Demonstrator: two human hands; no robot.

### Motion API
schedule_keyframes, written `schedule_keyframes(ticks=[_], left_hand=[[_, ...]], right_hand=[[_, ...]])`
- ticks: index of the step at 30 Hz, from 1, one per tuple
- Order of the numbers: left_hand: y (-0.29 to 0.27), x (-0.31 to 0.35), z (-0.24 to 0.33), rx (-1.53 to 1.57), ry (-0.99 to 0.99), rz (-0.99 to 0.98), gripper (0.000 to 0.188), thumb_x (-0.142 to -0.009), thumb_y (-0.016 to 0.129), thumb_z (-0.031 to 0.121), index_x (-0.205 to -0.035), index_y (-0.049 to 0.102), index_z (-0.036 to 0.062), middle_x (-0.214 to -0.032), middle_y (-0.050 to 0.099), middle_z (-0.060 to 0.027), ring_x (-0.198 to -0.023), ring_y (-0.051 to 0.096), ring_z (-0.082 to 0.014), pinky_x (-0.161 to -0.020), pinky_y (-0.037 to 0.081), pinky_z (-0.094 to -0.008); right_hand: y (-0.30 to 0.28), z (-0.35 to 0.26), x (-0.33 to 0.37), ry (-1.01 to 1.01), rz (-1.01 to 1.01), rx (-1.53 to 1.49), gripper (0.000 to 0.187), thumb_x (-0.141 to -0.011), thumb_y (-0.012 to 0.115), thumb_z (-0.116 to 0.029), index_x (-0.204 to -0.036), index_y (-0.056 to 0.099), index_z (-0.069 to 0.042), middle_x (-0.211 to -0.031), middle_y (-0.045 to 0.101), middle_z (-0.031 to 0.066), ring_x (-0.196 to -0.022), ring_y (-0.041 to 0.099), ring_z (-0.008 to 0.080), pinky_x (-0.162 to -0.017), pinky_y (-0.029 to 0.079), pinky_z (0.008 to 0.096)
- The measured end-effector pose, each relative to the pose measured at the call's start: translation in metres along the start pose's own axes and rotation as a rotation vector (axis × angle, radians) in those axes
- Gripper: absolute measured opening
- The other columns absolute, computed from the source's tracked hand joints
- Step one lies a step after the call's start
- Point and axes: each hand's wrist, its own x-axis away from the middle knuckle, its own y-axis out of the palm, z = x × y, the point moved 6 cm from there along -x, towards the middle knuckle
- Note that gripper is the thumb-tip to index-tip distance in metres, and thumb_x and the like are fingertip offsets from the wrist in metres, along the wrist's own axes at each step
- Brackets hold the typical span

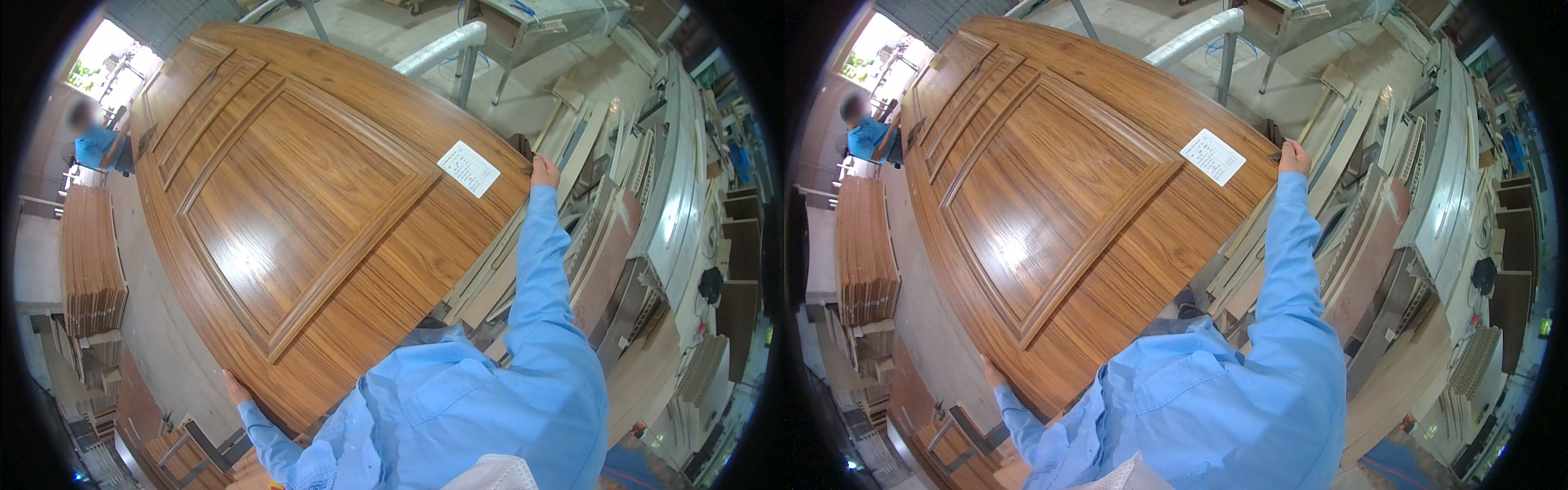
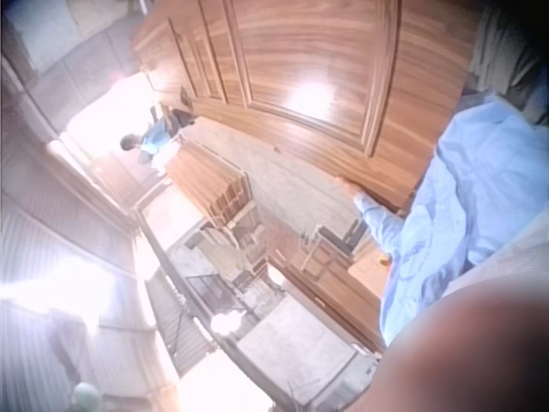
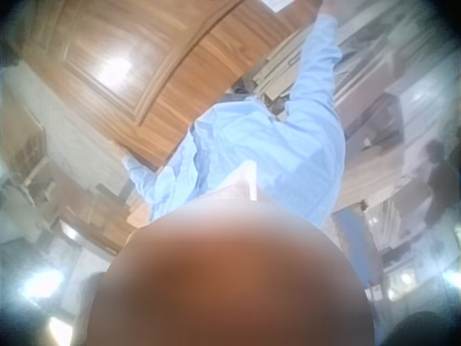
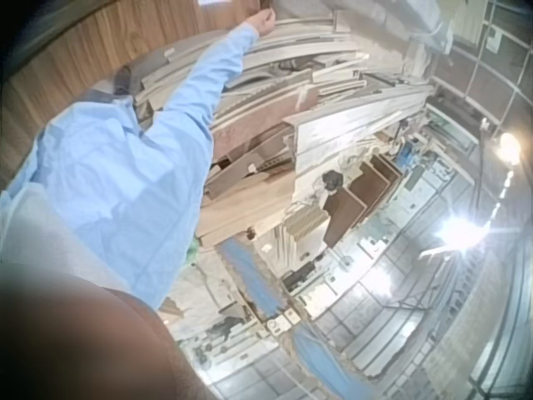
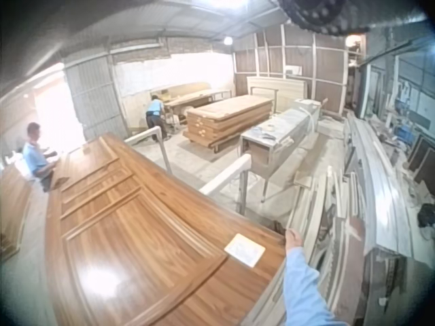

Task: The person wipes a wooden door with a cloth, then places white protective strips along the door's edges and corners. They then use masking tape to secure the strips in place.

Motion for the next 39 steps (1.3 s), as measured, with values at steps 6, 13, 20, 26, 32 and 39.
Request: schedule_keyframes(ticks=[6, 13, 20, 26, 32, 39], left_hand=[[0.000, 0.002, 0.004, -0.017, -0.006, 0.021, 0.089, -0.108, 0.035, 0.068, -0.146, 0.055, -0.0105, -0.145, 0.062, -0.0222, -0.132, 0.059, -0.0291, -0.114, 0.042, -0.0361], [-0.001, 0.000, 0.003, -0.063, 0.032, -0.013, 0.088, -0.109, 0.035, 0.066, -0.146, 0.055, -0.0111, -0.146, 0.061, -0.0231, -0.133, 0.058, -0.0294, -0.114, 0.042, -0.0365], [-0.002, -0.013, -0.013, -0.004, 0.038, -0.024, 0.083, -0.111, 0.036, 0.061, -0.152, 0.048, -0.0091, -0.156, 0.052, -0.0218, -0.144, 0.050, -0.0286, -0.121, 0.035, -0.0351], [-0.003, -0.013, -0.017, 0.025, 0.005, -0.042, 0.082, -0.111, 0.037, 0.062, -0.150, 0.051, -0.0090, -0.154, 0.055, -0.0210, -0.142, 0.052, -0.0286, -0.120, 0.037, -0.0355], [-0.002, -0.010, -0.010, 0.016, 0.025, -0.013, 0.081, -0.110, 0.040, 0.062, -0.147, 0.054, -0.0093, -0.149, 0.060, -0.0196, -0.135, 0.056, -0.0274, -0.116, 0.040, -0.0359], [0.002, 0.001, 0.000, 0.083, 0.010, 0.028, 0.078, -0.111, 0.042, 0.059, -0.147, 0.055, -0.0095, -0.147, 0.061, -0.0166, -0.135, 0.056, -0.0241, -0.116, 0.040, -0.0340]], right_hand=[[0.000, -0.002, 0.002, 0.017, -0.002, -0.011, 0.032, -0.098, 0.064, -0.023, -0.115, 0.077, 0.002, -0.103, 0.078, 0.0113, -0.095, 0.071, 0.0210, -0.088, 0.055, 0.0343], [-0.001, -0.003, 0.002, 0.016, 0.006, 0.017, 0.033, -0.098, 0.064, -0.023, -0.115, 0.077, 0.001, -0.104, 0.078, 0.0118, -0.096, 0.071, 0.0216, -0.088, 0.055, 0.0350], [-0.001, -0.003, 0.003, 0.010, 0.019, 0.027, 0.033, -0.098, 0.064, -0.024, -0.115, 0.077, 0.001, -0.104, 0.079, 0.0120, -0.097, 0.071, 0.0220, -0.089, 0.055, 0.0356], [0.001, 0.003, 0.001, 0.071, 0.006, -0.014, 0.032, -0.098, 0.065, -0.025, -0.115, 0.078, -0.001, -0.104, 0.079, 0.0108, -0.097, 0.071, 0.0225, -0.089, 0.055, 0.0355], [-0.003, -0.010, 0.007, 0.003, 0.051, 0.123, 0.029, -0.100, 0.063, -0.024, -0.114, 0.078, -0.004, -0.105, 0.079, 0.0132, -0.097, 0.073, 0.0271, -0.088, 0.056, 0.0373], [0.006, -0.112, 0.009, -0.560, 0.007, 0.247, 0.027, -0.105, 0.058, -0.025, -0.121, 0.074, -0.011, -0.107, 0.075, 0.0198, -0.100, 0.074, 0.0374, -0.086, 0.057, 0.0414]])
